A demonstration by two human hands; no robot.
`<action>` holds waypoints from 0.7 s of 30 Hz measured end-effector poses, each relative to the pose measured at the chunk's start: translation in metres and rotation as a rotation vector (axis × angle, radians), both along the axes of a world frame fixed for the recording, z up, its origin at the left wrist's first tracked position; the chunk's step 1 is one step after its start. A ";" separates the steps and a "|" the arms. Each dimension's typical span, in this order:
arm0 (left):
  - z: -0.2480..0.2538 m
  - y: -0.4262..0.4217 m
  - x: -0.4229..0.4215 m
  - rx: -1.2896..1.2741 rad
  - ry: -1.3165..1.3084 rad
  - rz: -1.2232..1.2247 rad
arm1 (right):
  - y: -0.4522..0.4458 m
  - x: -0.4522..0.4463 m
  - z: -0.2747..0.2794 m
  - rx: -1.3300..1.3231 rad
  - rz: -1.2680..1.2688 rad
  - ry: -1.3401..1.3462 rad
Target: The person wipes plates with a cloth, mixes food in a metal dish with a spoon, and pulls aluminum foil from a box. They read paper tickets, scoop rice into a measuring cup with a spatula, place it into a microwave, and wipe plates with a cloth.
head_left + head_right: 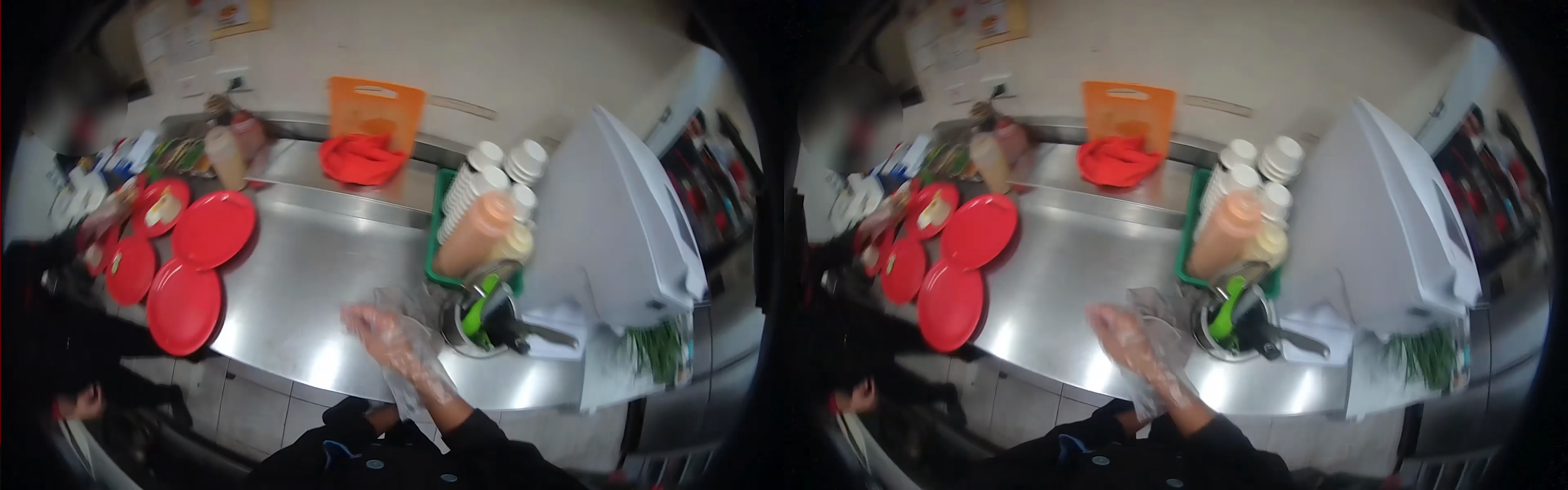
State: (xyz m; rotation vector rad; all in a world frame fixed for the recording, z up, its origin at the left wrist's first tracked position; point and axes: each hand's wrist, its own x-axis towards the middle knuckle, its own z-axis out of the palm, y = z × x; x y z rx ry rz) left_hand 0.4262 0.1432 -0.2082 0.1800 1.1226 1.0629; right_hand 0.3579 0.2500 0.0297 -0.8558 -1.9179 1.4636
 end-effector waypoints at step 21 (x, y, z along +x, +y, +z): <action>0.097 -0.123 -0.030 -0.155 0.656 0.919 | 0.229 -0.134 0.049 1.189 -0.073 -0.778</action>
